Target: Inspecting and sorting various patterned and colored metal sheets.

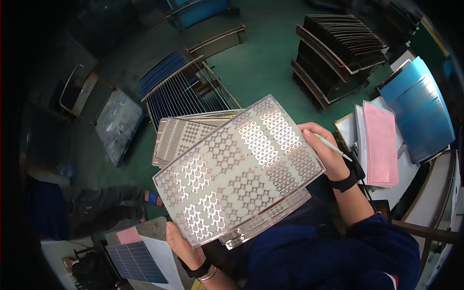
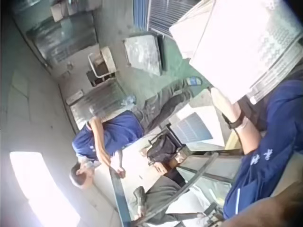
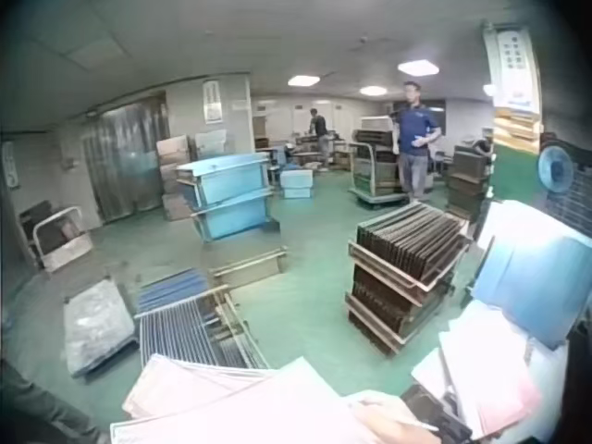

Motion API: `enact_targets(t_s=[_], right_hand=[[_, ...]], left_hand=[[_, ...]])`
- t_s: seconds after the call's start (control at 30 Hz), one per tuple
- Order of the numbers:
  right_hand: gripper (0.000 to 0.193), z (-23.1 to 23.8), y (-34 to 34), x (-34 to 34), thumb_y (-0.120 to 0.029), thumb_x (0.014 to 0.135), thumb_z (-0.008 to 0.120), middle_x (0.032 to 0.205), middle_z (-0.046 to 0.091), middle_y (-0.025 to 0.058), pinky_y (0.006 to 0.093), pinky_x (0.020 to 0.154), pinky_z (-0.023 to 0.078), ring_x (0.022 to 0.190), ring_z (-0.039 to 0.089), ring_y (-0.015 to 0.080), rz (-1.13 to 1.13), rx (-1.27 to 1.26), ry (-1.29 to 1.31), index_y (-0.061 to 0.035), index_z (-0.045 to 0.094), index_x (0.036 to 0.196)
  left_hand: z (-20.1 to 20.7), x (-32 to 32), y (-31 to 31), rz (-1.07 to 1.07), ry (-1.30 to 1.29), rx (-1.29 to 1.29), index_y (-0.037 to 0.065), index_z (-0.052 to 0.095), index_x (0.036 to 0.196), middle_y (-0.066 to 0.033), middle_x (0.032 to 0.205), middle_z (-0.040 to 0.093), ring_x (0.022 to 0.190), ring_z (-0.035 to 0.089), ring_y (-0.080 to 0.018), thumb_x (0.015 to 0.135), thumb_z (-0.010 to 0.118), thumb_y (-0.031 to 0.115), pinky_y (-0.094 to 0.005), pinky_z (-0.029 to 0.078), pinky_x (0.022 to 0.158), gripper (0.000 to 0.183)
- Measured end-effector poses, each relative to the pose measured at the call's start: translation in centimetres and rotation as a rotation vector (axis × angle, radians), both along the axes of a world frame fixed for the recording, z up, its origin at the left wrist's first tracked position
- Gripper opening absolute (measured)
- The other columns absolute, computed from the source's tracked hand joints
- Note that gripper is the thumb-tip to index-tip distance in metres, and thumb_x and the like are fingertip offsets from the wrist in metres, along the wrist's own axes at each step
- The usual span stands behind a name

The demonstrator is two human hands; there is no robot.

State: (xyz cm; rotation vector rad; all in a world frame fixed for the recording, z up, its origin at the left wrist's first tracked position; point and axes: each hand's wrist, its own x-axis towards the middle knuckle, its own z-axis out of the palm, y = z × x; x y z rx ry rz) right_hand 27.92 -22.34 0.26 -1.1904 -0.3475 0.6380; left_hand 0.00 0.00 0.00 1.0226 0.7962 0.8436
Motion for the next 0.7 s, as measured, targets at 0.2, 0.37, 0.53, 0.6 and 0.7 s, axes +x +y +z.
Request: enact_targets(t_s=[0.2,0.37,0.53,0.6,0.7], right_hand=[[0.026,0.1,-0.1,0.0,-0.019,0.096,0.049,0.095,0.064,0.0045,0.0209,0.074,0.047,0.084,0.059,0.0068,0.009,-0.010,-0.018,0.0014,0.058,0.109],[0.026,0.7,-0.4,0.3,-0.016,0.093,0.053,0.097,0.063,0.0045,0.0217,0.081,0.043,0.091,0.056,0.0080,0.022,-0.059,-0.134,0.0018,0.056,0.111],[0.017,-0.5,-1.3,1.3,-0.015,0.089,0.057,0.117,0.059,0.0149,0.0244,0.088,0.042,0.100,0.055,0.0114,-0.050,-0.057,-0.321,-0.0019,0.054,0.101],[0.017,-1.1,-0.9,1.2,-0.017,0.089,0.060,0.136,0.043,0.0255,0.0299,0.090,0.048,0.109,0.056,0.0180,-0.003,0.166,-0.210,-0.0048,0.052,0.098],[0.010,-2.3,-0.8,1.2,-0.008,0.092,0.054,0.125,0.051,0.0246,0.0362,0.084,0.055,0.103,0.061,0.0262,-0.007,0.295,-0.006,-0.0030,0.050,0.100]], left_hand=[[0.1,0.1,-0.3,0.044,0.015,-0.013,-0.004,0.054,0.102,-0.0133,0.098,0.065,0.081,0.064,-0.0147,0.099,0.044,0.026,-0.0273,0.051,0.070,0.032],[-0.6,-2.0,0.8,-0.058,0.095,0.237,-0.002,0.053,0.098,-0.0065,0.087,0.061,0.075,0.057,-0.0094,0.097,0.050,0.023,-0.0218,0.045,0.070,0.025],[-0.6,-1.0,0.8,-0.063,0.148,0.587,0.001,0.054,0.097,-0.0130,0.114,0.057,0.109,0.052,-0.0198,0.093,0.054,0.010,-0.0311,0.041,0.095,0.010],[0.6,0.6,0.2,-0.120,0.138,0.658,0.000,0.053,0.105,-0.0211,0.136,0.042,0.128,0.041,-0.0302,0.086,0.058,0.005,-0.0384,0.037,0.104,0.020],[-0.1,0.8,0.2,-0.080,0.014,0.535,-0.001,0.051,0.116,-0.0227,0.142,0.033,0.128,0.040,-0.0301,0.083,0.056,-0.007,-0.0395,0.038,0.103,0.033]])
